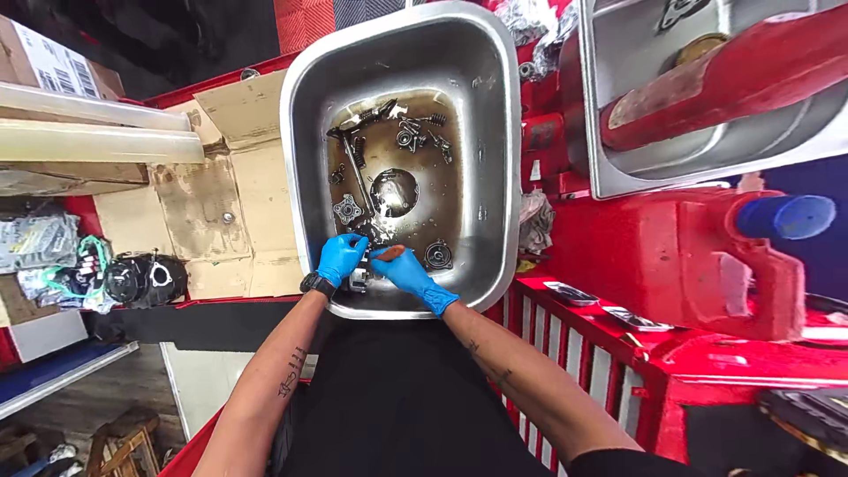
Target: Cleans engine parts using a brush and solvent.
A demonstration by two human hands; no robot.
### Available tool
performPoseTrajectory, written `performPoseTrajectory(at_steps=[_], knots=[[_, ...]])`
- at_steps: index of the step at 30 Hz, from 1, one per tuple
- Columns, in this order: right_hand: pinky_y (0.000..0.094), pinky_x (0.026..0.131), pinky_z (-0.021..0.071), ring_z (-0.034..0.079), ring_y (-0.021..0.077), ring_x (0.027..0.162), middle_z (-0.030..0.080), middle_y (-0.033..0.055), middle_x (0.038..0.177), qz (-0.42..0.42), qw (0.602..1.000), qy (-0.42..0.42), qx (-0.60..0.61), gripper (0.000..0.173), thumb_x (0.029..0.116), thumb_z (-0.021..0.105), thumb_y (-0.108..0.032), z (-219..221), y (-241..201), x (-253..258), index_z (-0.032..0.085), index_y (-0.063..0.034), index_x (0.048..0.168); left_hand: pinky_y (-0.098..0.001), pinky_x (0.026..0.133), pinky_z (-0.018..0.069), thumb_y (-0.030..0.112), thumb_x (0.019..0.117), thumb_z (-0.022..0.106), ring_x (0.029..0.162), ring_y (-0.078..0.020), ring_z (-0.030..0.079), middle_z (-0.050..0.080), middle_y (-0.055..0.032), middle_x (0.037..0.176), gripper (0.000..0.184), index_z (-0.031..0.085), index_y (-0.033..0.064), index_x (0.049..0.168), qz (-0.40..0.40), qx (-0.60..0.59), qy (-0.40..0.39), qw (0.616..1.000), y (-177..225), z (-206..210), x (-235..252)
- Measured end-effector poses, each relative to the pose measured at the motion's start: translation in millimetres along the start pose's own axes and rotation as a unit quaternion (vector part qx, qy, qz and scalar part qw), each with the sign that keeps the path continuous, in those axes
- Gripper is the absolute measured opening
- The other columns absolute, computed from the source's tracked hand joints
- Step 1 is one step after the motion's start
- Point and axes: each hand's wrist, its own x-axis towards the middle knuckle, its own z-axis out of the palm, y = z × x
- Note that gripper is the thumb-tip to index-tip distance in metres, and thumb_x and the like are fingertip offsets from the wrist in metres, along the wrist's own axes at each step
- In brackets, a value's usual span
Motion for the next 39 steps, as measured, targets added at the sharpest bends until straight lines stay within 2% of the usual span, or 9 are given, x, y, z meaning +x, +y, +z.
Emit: performPoseTrajectory(at_steps=[3, 7, 10, 14, 18, 21, 28, 35, 39], knots=[[0.0493, 0.090, 0.0546, 0.071, 0.0250, 0.095, 0.075, 0.0130, 0.100, 0.021, 0.995, -0.053, -0.087, 0.025, 0.0954, 0.062, -0.023, -4, -6, -9, 0.076, -0.0053, 0.106, -0.0509, 0.103, 0.0495, 0.043, 0.1054, 0.047, 0.113, -0.0252, 0.068, 0.074, -0.0121, 0.115, 0.045, 0.075, 0.0112, 0.118, -0.006, 0.015, -0.020, 1.000, 3, -2, 2], [0.0358, 0.091, 0.0597, 0.073, 0.0140, 0.094, 0.076, 0.0073, 0.103, 0.003, 0.999, 0.034, 0.007, 0.023, 0.0953, 0.067, -0.022, 0, -1, 2, 0.077, -0.0066, 0.110, -0.0539, 0.101, 0.0488, 0.044, 0.1066, 0.044, 0.112, -0.0278, 0.068, 0.073, -0.0147, 0.113, 0.048, 0.074, 0.0088, 0.117, -0.025, 0.015, -0.035, 0.999, 3, -5, 5], [0.0532, 0.093, 0.0523, 0.070, 0.0294, 0.102, 0.074, 0.0156, 0.103, 0.031, 0.993, -0.016, -0.113, 0.027, 0.0960, 0.061, -0.025, -9, 0, -4, 0.075, -0.0043, 0.106, -0.0548, 0.101, 0.0485, 0.044, 0.1075, 0.042, 0.113, -0.0291, 0.067, 0.072, -0.0157, 0.115, 0.049, 0.074, 0.0086, 0.118, -0.040, 0.020, -0.047, 0.998, 7, -7, 6], [0.0355, 0.094, 0.0586, 0.072, 0.0132, 0.099, 0.076, 0.0063, 0.106, 0.024, 0.998, 0.064, 0.000, 0.024, 0.0963, 0.066, -0.023, 2, 7, -1, 0.077, -0.0089, 0.112, -0.0552, 0.100, 0.0488, 0.044, 0.1081, 0.040, 0.112, -0.0296, 0.067, 0.072, -0.0162, 0.113, 0.051, 0.074, 0.0078, 0.117, -0.048, 0.016, -0.045, 0.998, 4, -4, 7], [0.0499, 0.096, 0.0523, 0.069, 0.0264, 0.105, 0.074, 0.0134, 0.107, 0.049, 0.993, -0.003, -0.106, 0.027, 0.0964, 0.061, -0.025, -7, -4, -7, 0.076, -0.0069, 0.109, -0.0559, 0.101, 0.0477, 0.045, 0.1082, 0.038, 0.115, -0.0304, 0.066, 0.072, -0.0169, 0.116, 0.053, 0.073, 0.0076, 0.118, -0.052, 0.016, -0.054, 0.997, 5, -6, 9], [0.0348, 0.084, 0.0623, 0.074, 0.0145, 0.087, 0.075, 0.0084, 0.099, 0.044, 0.997, 0.030, 0.063, 0.022, 0.0954, 0.068, -0.020, 10, 1, -5, 0.074, -0.0036, 0.109, -0.0571, 0.100, 0.0476, 0.046, 0.1086, 0.036, 0.114, -0.0312, 0.066, 0.072, -0.0173, 0.115, 0.055, 0.073, 0.0070, 0.117, -0.053, 0.014, -0.056, 0.997, 4, -4, 10], [0.0362, 0.076, 0.0654, 0.075, 0.0178, 0.078, 0.075, 0.0106, 0.096, 0.095, 0.989, -0.010, 0.110, 0.023, 0.0941, 0.070, -0.017, 3, -4, -2, 0.069, 0.0002, 0.109, -0.0549, 0.101, 0.0485, 0.047, 0.1085, 0.035, 0.113, -0.0301, 0.067, 0.072, -0.0165, 0.114, 0.056, 0.074, 0.0079, 0.118, -0.035, 0.006, -0.035, 0.999, 3, 0, 5], [0.0356, 0.076, 0.0650, 0.075, 0.0171, 0.078, 0.075, 0.0096, 0.095, 0.093, 0.991, -0.032, 0.087, 0.022, 0.0940, 0.071, -0.018, -2, -4, -1, 0.070, -0.0013, 0.109, -0.0534, 0.102, 0.0486, 0.047, 0.1084, 0.036, 0.114, -0.0285, 0.067, 0.072, -0.0149, 0.115, 0.055, 0.074, 0.0091, 0.118, -0.041, 0.002, -0.037, 0.998, 2, -2, 8], [0.0502, 0.079, 0.0547, 0.069, 0.0250, 0.083, 0.070, 0.0121, 0.090, 0.103, 0.990, -0.074, -0.068, 0.023, 0.0917, 0.068, -0.026, -17, -13, -2, 0.069, -0.0042, 0.100, -0.0546, 0.100, 0.0488, 0.047, 0.1082, 0.036, 0.112, -0.0290, 0.067, 0.073, -0.0157, 0.113, 0.055, 0.074, 0.0085, 0.117, -0.046, 0.007, -0.042, 0.998, 4, -2, 6]])
